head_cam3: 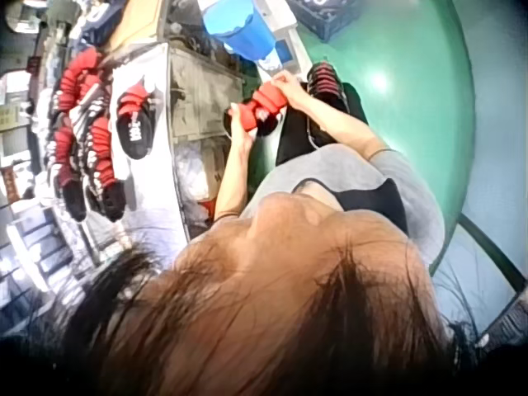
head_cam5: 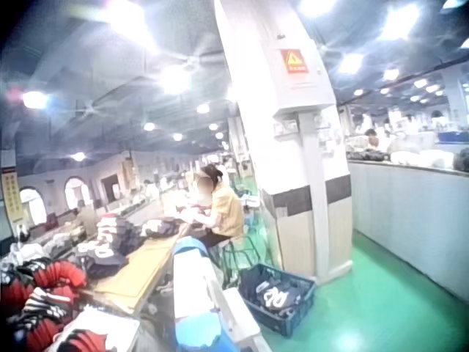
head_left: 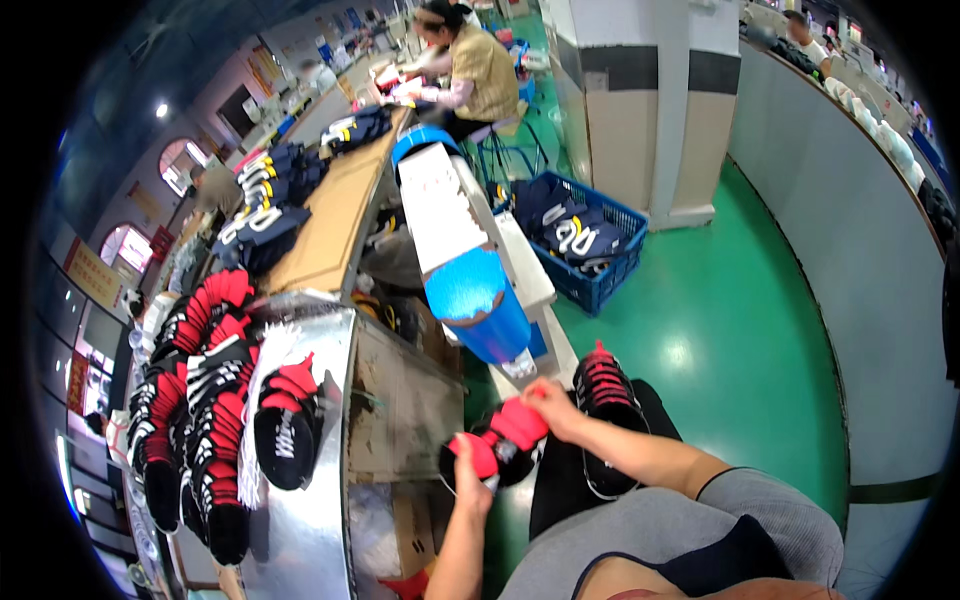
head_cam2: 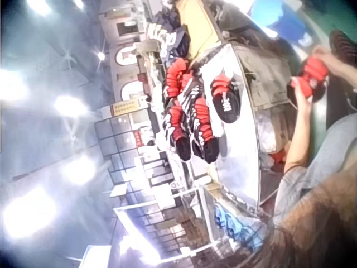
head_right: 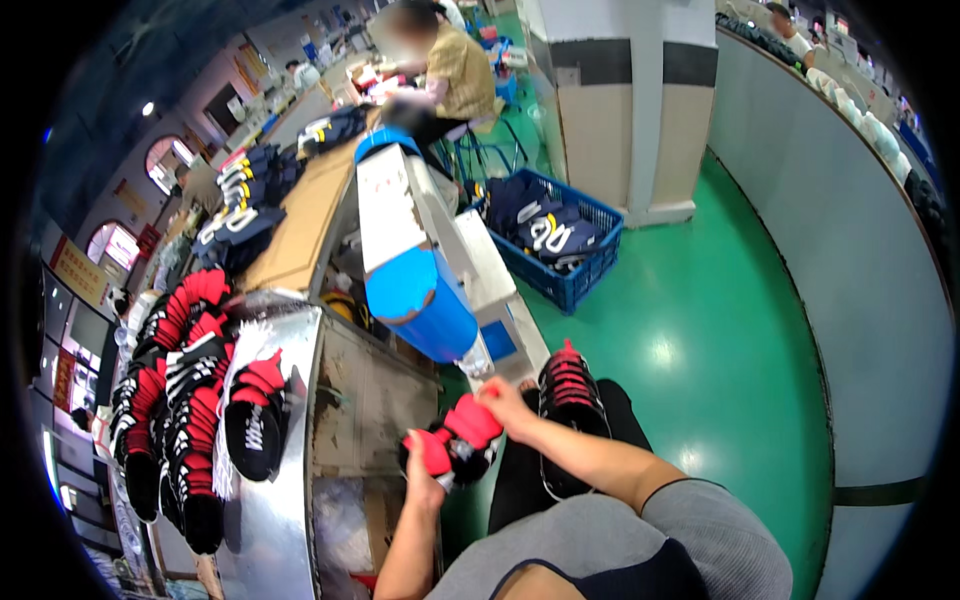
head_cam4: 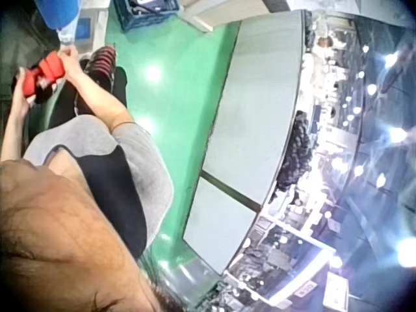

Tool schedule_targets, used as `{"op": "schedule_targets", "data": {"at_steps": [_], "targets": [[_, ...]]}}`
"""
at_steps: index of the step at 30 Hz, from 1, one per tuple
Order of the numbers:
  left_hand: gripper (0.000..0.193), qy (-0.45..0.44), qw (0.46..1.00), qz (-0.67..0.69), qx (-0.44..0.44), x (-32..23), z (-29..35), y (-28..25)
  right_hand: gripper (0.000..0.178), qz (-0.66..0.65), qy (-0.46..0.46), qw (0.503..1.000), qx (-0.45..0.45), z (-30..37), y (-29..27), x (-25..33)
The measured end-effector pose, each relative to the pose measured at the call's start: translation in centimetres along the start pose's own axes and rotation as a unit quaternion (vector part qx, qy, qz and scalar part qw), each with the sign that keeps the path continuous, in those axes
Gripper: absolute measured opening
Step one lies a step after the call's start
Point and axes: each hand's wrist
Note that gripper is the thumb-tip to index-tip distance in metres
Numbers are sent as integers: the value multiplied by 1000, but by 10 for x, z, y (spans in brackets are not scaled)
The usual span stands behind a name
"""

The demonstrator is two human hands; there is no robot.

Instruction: The person moves between workstations in a factory, collecting stacked shoe uppers and using a mechanical press to attach components to individual shoes before placing the finished parts into a basket.

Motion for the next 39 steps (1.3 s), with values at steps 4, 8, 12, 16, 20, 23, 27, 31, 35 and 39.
{"op": "schedule_targets", "data": {"at_steps": [4, 8, 12, 16, 20, 23, 27, 31, 35, 39], "targets": [[48, 105, 985, -133, -16, -46, 5, 23, 25, 158, -55, 986, 8, -7, -16, 15], [27, 112, 973, -197, 36, -45, -16, 49, 53, 229, -49, 970, 71, 17, 38, 65], [25, 125, 963, -229, 68, -44, -32, 68, 31, 125, -34, 991, 12, 1, 14, 59], [25, 118, 969, -200, 88, -42, -57, 84, 20, -12, 30, 999, 35, -21, -4, 70], [23, 140, 972, -167, 81, -34, -86, 90, 18, -34, 44, 998, 30, -40, -10, 74], [28, 85, 987, -132, 37, -39, -87, 100, 15, 26, 64, 997, 33, -53, -16, 73], [35, -67, 997, -49, 10, -41, -126, 95, 21, 45, 106, 993, 26, -68, -22, 88], [28, -18, 992, -9, -126, -55, -94, 78, 25, 88, 94, 992, -18, -56, -40, 93], [32, 169, 933, -295, -118, -45, 15, 70, 27, 3, 88, 989, -118, -45, -84, 58], [30, 123, 944, -305, -2, 18, 33, 73, 26, 5, 130, 989, -70, -5, -16, 35]]}}
Point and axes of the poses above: each hand's wrist, its own z-axis away from the middle knuckle, its own y-axis out of the palm, x = y × z, and after that the axes turned 10 degrees about -z, right-handed
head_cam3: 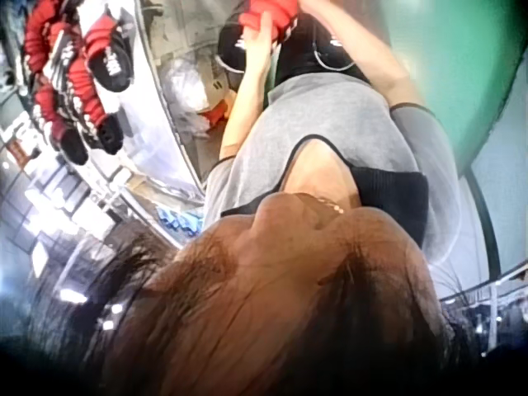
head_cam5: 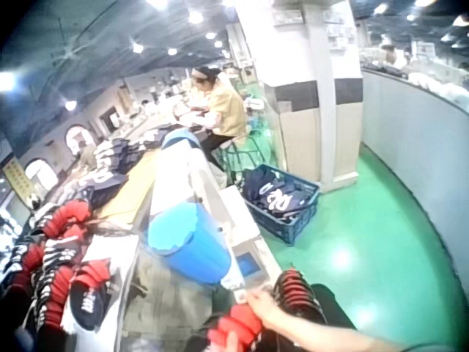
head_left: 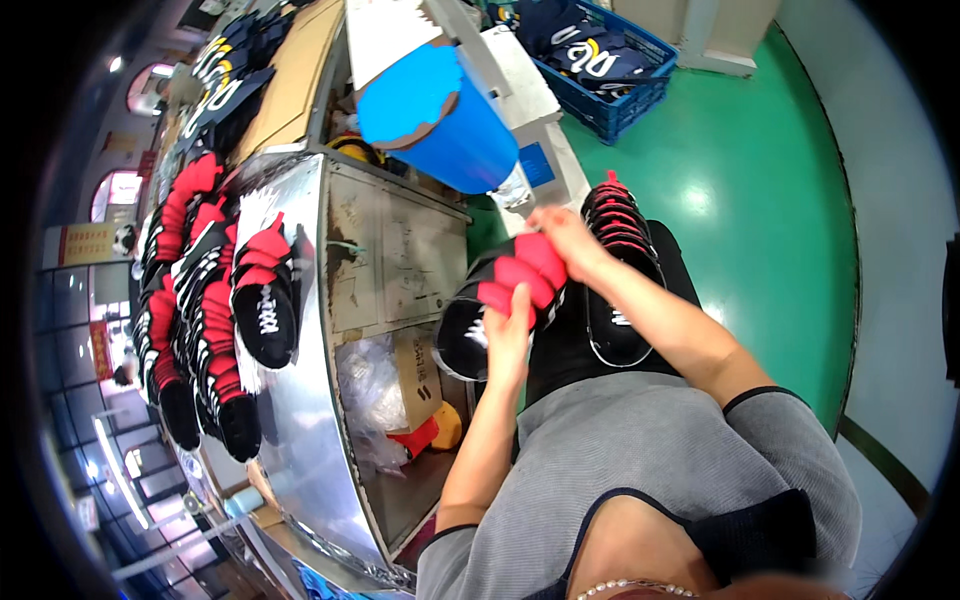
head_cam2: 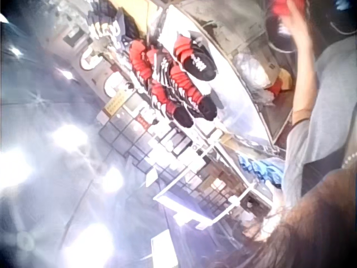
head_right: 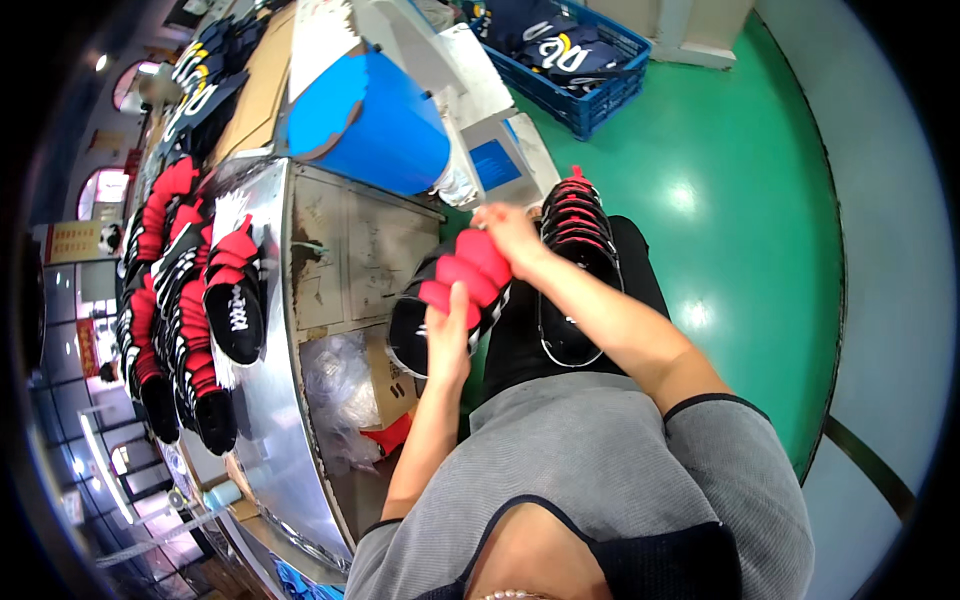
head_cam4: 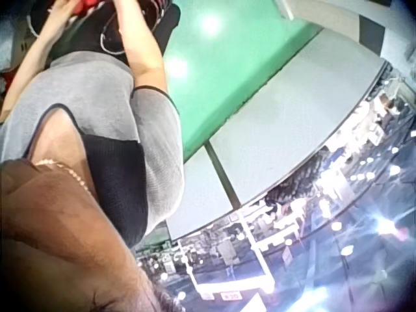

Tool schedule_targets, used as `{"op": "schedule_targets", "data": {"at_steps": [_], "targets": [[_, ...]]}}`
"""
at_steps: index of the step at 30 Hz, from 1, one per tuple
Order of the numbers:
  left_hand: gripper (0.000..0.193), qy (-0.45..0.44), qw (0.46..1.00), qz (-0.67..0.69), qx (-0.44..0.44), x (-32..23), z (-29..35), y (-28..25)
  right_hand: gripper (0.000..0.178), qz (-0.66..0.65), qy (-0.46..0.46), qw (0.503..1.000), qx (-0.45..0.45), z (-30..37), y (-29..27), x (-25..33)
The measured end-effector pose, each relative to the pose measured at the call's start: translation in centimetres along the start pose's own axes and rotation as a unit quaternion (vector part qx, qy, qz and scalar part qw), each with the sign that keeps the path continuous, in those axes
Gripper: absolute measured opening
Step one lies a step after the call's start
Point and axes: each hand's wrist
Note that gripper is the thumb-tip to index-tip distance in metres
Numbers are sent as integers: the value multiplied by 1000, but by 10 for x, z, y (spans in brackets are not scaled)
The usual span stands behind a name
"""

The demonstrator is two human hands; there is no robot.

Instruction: The person moves between workstations in a factory, collecting stacked shoe uppers and using a mechanical press to attach components to individual shoes before placing the finished parts into a basket.

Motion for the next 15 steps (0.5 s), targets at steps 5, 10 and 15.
{"op": "schedule_targets", "data": {"at_steps": [5, 10, 15], "targets": [[25, -13, 988, 131, -81, -16, -25, -14, 18, -5, -116, 992, -48, -5, -19, 12], [20, 70, 997, 21, -17, -40, -70, -33, 66, 215, -260, 939, 65, 24, 10, 29], [21, 97, 995, 11, 11, -34, -96, -23, 20, 195, -204, 959, 1, 2, 18, 38]]}}
Point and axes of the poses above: each hand's wrist, its own z-axis away from the middle knuckle, its own y-axis out of the palm, x = y × z, and after that the axes turned 10 degrees about -z, right-handed
